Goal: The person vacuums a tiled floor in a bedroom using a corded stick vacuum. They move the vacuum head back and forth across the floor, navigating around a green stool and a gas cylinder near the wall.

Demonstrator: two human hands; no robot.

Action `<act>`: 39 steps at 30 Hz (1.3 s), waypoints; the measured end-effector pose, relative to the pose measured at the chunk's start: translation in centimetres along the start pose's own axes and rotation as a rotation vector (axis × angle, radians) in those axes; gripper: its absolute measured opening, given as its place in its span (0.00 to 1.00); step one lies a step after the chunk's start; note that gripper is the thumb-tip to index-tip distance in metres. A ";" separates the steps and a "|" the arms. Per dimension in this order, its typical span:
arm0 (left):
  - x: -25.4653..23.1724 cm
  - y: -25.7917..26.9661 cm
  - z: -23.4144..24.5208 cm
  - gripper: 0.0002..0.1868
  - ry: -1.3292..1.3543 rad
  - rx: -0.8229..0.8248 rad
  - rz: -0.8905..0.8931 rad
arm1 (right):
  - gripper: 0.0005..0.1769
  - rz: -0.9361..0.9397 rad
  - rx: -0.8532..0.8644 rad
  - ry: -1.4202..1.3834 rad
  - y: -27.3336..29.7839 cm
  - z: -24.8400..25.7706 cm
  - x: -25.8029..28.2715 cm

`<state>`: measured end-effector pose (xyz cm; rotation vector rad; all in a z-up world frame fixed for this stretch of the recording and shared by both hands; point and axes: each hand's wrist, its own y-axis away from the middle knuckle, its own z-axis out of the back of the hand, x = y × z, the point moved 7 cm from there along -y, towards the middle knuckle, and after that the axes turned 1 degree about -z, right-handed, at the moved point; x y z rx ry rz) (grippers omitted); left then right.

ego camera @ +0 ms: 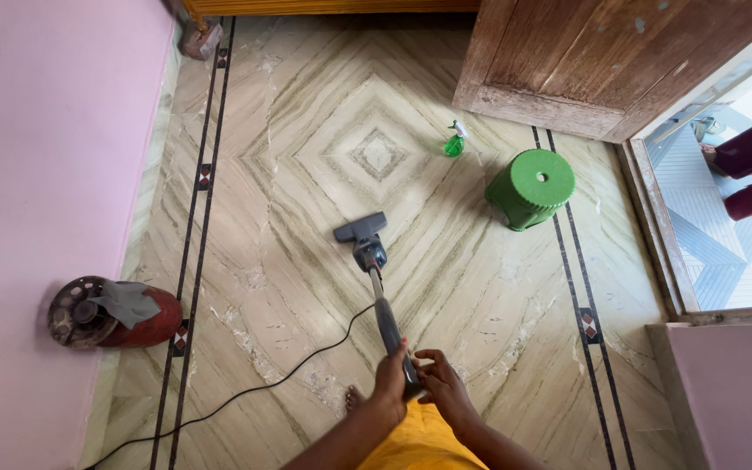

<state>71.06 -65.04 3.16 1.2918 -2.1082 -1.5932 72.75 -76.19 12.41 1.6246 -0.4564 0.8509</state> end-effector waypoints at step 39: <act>-7.1 -2.1 8.0 0.25 -0.275 -0.110 -0.173 | 0.21 -0.453 0.254 -0.226 -10.8 -10.1 -5.7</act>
